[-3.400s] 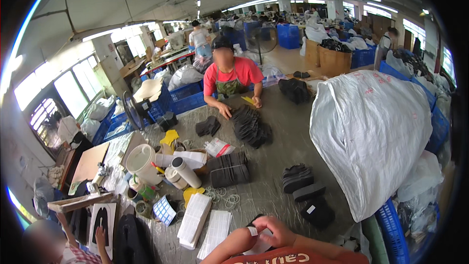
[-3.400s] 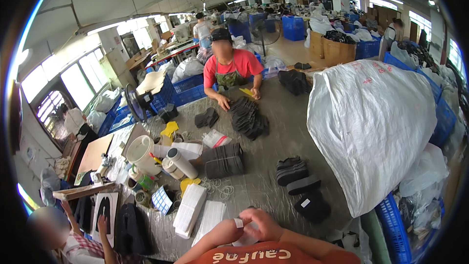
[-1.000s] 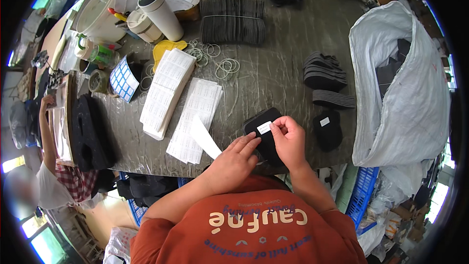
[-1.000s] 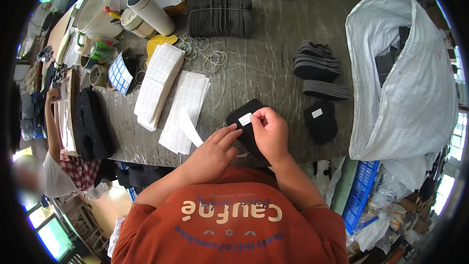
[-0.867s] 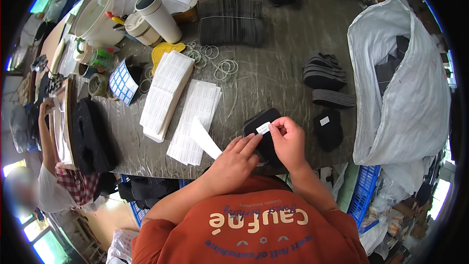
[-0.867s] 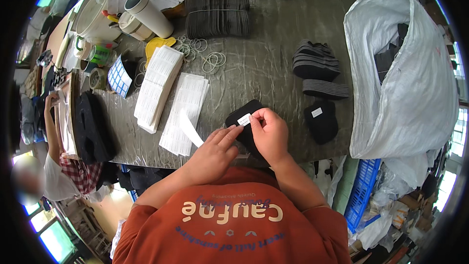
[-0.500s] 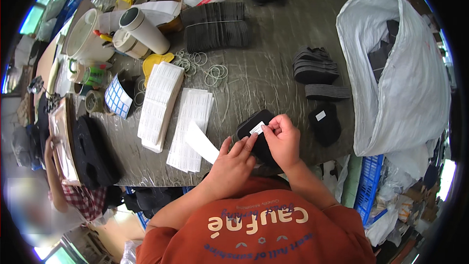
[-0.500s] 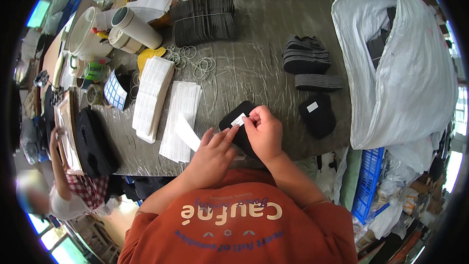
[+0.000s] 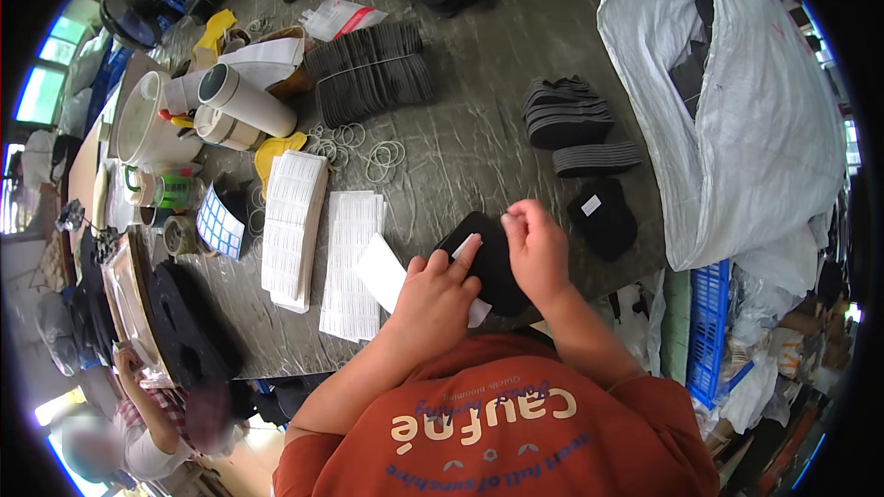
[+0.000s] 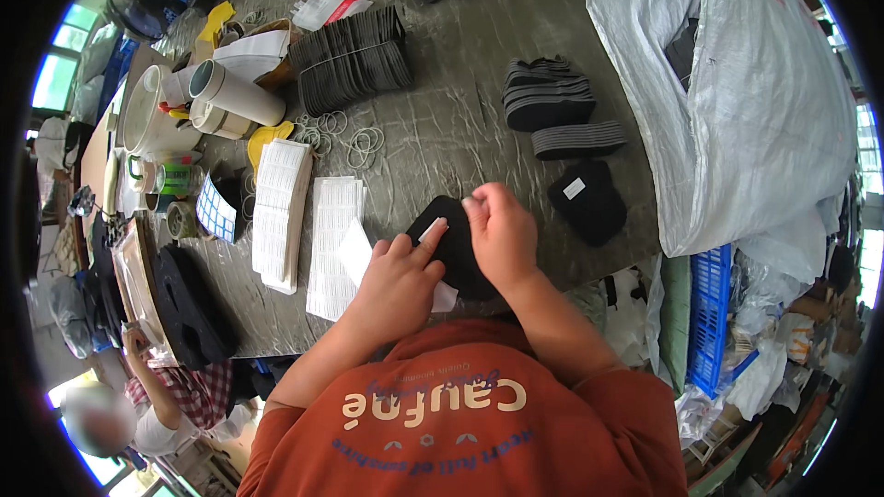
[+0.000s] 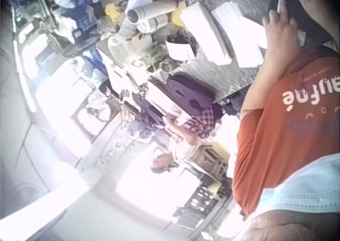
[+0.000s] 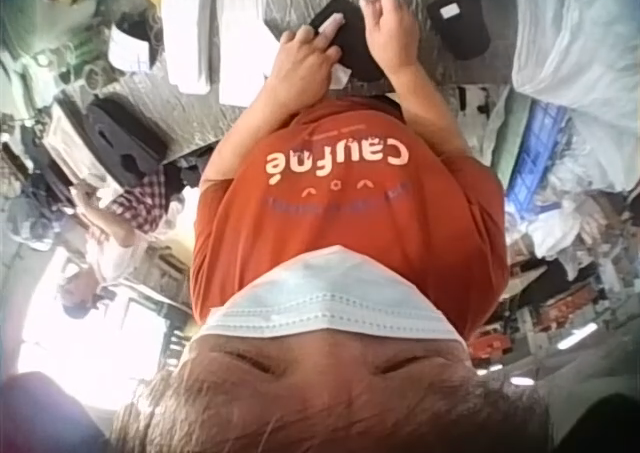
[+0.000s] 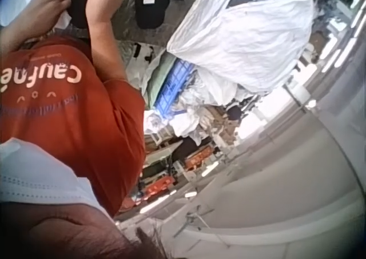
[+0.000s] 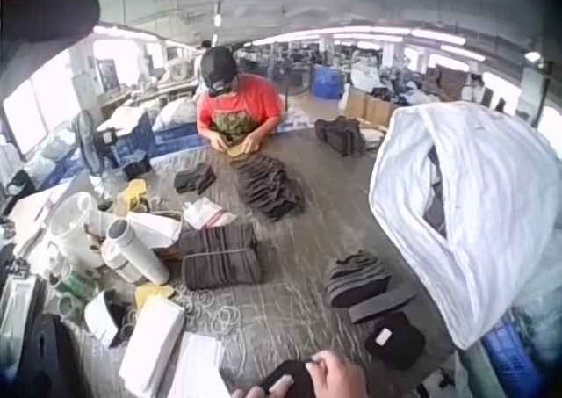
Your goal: Peeling white adhesive labels from a sheet and applying them to black shoe components.
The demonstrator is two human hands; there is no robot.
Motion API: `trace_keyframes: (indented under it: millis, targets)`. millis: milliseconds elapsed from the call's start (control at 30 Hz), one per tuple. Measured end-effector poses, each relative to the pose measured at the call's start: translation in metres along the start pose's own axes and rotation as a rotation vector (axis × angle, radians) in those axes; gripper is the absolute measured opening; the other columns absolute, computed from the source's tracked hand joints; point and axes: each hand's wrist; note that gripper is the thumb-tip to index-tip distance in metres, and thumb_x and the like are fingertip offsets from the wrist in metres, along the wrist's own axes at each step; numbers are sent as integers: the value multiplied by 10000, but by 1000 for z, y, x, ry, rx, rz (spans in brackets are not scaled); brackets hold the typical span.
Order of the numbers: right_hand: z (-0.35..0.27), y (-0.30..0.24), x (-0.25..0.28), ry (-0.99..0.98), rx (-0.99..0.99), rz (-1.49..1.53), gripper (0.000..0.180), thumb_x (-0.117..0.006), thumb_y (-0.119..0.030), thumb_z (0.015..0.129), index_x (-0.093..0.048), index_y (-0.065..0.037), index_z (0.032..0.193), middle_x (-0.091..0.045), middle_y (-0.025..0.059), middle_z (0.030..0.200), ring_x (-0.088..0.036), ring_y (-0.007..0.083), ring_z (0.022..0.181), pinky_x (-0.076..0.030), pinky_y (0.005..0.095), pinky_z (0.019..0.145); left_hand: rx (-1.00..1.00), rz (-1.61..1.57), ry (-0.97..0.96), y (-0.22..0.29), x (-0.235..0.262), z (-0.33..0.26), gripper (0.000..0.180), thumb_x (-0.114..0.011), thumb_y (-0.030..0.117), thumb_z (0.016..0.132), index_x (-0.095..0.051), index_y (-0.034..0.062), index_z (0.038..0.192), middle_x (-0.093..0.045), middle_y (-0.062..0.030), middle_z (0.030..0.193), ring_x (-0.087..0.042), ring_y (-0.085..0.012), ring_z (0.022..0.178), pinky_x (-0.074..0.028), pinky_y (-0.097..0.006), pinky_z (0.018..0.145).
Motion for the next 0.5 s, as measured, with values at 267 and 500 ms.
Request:
trace_keyframes:
  millis: [267, 500]
  targets:
    - [-8, -3, -13, 39, 117, 52, 192, -683, -39, 765, -554, -34, 908, -567, 123, 880, -568, 300, 834, -461, 379, 732, -31, -207, 85, -1, -14, -26, 73, -610, 87, 710, -620, 43, 767, -479, -164, 1366, -488, -357, 1119, -412, -459, 954]
    - [-19, 3, -14, 244, 154, 288, 158, -596, -22, 874, -448, -28, 927, -575, 141, 783, -569, 267, 627, -462, 329, 595, 12, -343, 88, -5, -12, -36, 97, -667, 26, 704, -575, 9, 728, -454, -211, 1380, -367, -489, 1263, -362, -495, 1029]
Point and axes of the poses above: each hand's wrist, its own z-axis towards the middle knuckle, its own x-axis out of the back of the hand, y = z × x
